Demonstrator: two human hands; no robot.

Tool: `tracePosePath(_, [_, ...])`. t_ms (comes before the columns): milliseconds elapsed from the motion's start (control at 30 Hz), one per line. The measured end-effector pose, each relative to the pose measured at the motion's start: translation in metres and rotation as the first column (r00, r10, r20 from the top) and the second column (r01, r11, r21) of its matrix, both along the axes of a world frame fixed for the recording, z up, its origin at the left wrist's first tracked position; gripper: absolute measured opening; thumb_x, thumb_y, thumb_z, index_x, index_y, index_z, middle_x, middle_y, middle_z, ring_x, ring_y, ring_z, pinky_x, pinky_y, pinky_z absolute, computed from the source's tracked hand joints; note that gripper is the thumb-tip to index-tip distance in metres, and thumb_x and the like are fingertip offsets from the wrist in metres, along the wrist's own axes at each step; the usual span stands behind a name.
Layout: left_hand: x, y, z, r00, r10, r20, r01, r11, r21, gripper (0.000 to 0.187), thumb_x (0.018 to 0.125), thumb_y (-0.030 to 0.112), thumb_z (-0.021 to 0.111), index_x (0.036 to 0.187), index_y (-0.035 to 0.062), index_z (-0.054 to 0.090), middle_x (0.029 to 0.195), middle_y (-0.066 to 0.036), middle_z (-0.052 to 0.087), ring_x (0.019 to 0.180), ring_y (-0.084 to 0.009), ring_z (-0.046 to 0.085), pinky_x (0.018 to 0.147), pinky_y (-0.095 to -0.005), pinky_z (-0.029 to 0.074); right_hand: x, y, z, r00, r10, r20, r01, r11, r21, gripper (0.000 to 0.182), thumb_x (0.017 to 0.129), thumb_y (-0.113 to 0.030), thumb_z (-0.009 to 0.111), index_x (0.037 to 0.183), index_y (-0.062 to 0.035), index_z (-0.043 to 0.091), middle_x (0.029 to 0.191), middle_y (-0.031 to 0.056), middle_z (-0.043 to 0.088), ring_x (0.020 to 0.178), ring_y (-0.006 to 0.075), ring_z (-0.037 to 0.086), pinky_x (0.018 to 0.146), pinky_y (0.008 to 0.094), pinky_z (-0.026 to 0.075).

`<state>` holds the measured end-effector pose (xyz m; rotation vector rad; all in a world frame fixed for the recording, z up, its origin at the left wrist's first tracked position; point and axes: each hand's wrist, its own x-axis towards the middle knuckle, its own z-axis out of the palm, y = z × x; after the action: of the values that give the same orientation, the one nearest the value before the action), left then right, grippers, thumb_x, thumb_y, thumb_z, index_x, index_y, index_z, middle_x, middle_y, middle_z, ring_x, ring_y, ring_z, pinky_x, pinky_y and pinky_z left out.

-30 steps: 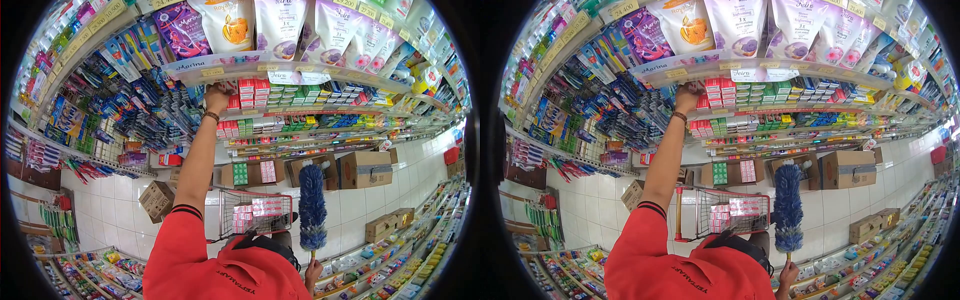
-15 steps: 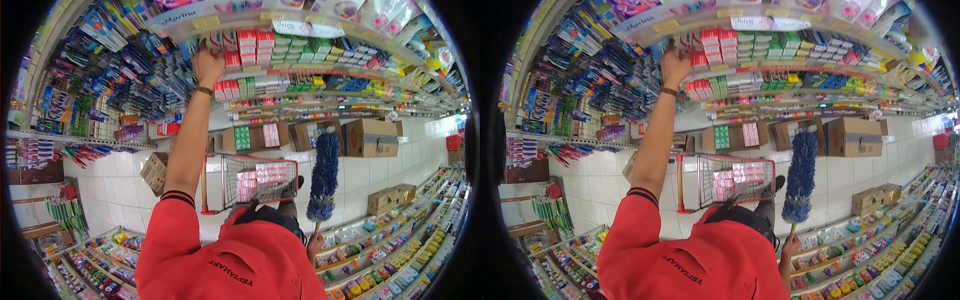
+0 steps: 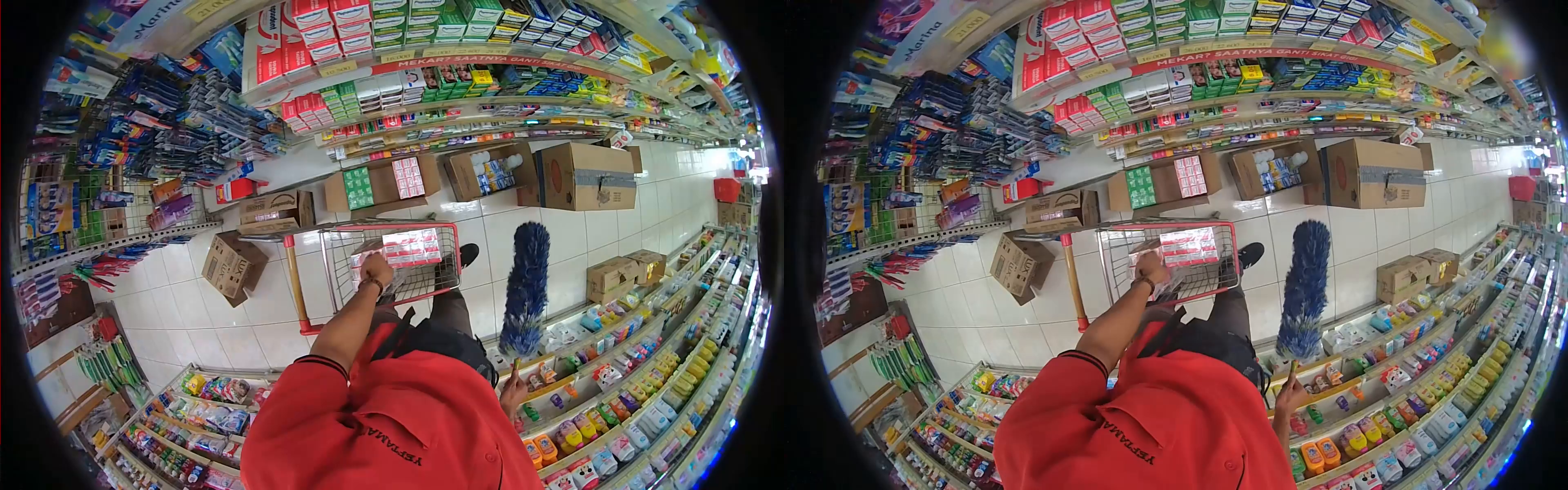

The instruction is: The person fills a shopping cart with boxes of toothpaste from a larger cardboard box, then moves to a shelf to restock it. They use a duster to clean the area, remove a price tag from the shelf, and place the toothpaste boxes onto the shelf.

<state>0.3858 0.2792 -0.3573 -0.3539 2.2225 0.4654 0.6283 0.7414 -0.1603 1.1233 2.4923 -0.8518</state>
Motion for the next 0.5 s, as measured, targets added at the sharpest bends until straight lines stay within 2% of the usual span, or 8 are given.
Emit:
tracePosePath(100, [0.025, 0.023, -0.010, 0.977, 0.154, 0.149, -0.133, 0.981, -0.139, 0.037, 0.087, 0.036, 0.066, 0.104, 0.0025, 0.071, 0.115, -0.018, 0.069, 0.106, -0.0265, 0.068, 0.085, -0.0387, 0.056, 0.007, 0.024, 0.002, 0.995, 0.064, 0.080, -0.074, 0.989, 0.129, 0.065, 0.103, -0.049, 0.047, 0.066, 0.0053, 0.048, 0.053, 0.0157, 0.041, 0.053, 0.0234, 0.036, 0.054, 0.0477, 0.029])
tracePosePath(133, [0.039, 0.032, -0.017, 0.989, 0.147, 0.002, -0.129, 0.874, -0.468, 0.035, 0.088, 0.037, 0.064, 0.101, 0.0044, 0.071, 0.112, -0.016, 0.068, 0.104, -0.0252, 0.066, 0.088, -0.0390, 0.053, 0.012, 0.030, 0.005, 0.991, 0.079, 0.110, -0.097, 0.981, 0.168, 0.063, 0.103, -0.048, 0.047, 0.070, 0.0061, 0.052, 0.054, 0.0175, 0.043, 0.053, 0.0260, 0.038, 0.055, 0.0482, 0.030])
tracePosePath(167, [0.054, 0.039, -0.027, 0.988, 0.083, -0.134, -0.155, 0.658, -0.737, 0.034, 0.090, 0.038, 0.062, 0.097, 0.0064, 0.072, 0.110, -0.014, 0.067, 0.102, -0.0239, 0.063, 0.091, -0.0392, 0.050, 0.015, 0.035, 0.008, 0.986, 0.096, 0.138, -0.123, 0.971, 0.204, 0.062, 0.103, -0.047, 0.047, 0.073, 0.0070, 0.056, 0.056, 0.0193, 0.045, 0.053, 0.0287, 0.040, 0.056, 0.0488, 0.032])
tracePosePath(200, [0.106, 0.018, -0.133, 0.898, -0.427, 0.103, 0.190, 0.166, -0.968, 0.034, 0.088, 0.037, 0.064, 0.106, 0.0081, 0.067, 0.104, -0.013, 0.064, 0.099, -0.0247, 0.059, 0.094, -0.0420, 0.046, 0.006, 0.029, 0.020, 0.990, 0.122, 0.076, -0.133, 0.977, 0.166, 0.062, 0.103, -0.048, 0.047, 0.079, 0.0076, 0.061, 0.058, 0.0218, 0.050, 0.054, 0.0339, 0.045, 0.057, 0.0500, 0.034])
tracePosePath(233, [0.090, 0.033, -0.102, 0.902, -0.418, 0.109, 0.196, 0.171, -0.966, 0.034, 0.088, 0.037, 0.064, 0.106, 0.0081, 0.067, 0.104, -0.013, 0.064, 0.099, -0.0247, 0.059, 0.094, -0.0420, 0.046, 0.000, 0.029, 0.029, 0.988, 0.132, 0.084, -0.145, 0.975, 0.167, 0.062, 0.103, -0.048, 0.047, 0.079, 0.0076, 0.061, 0.058, 0.0218, 0.050, 0.054, 0.0339, 0.045, 0.057, 0.0500, 0.034])
tracePosePath(300, [0.066, 0.030, -0.025, 0.907, 0.262, -0.329, -0.377, 0.855, -0.356, 0.048, 0.083, 0.036, 0.068, 0.120, 0.0066, 0.059, 0.109, -0.014, 0.062, 0.104, -0.0293, 0.058, 0.094, -0.0452, 0.047, -0.018, 0.039, 0.036, 0.944, 0.274, 0.182, -0.306, 0.935, 0.179, 0.062, 0.103, -0.048, 0.047, 0.078, 0.0075, 0.061, 0.060, 0.0238, 0.053, 0.055, 0.0376, 0.046, 0.056, 0.0517, 0.035])
tracePosePath(333, [0.095, 0.037, -0.090, 0.757, 0.457, -0.467, -0.615, 0.740, -0.273, 0.057, 0.077, 0.036, 0.072, 0.123, 0.0053, 0.056, 0.114, -0.015, 0.059, 0.109, -0.0328, 0.057, 0.095, -0.0464, 0.047, -0.023, 0.045, 0.035, 0.946, 0.195, 0.259, -0.242, 0.956, 0.165, 0.062, 0.103, -0.048, 0.047, 0.077, 0.0064, 0.062, 0.060, 0.0238, 0.053, 0.054, 0.0381, 0.048, 0.055, 0.0515, 0.035])
tracePosePath(500, [0.044, 0.069, -0.022, 0.609, 0.641, -0.468, -0.792, 0.523, -0.315, 0.068, 0.072, 0.044, 0.077, 0.120, 0.0010, 0.058, 0.118, -0.016, 0.058, 0.117, -0.0332, 0.056, 0.097, -0.0449, 0.048, -0.069, 0.058, 0.043, 0.902, 0.386, 0.191, -0.419, 0.890, 0.181, 0.061, 0.103, -0.048, 0.047, 0.078, 0.0043, 0.066, 0.061, 0.0214, 0.057, 0.056, 0.0393, 0.057, 0.054, 0.0500, 0.039])
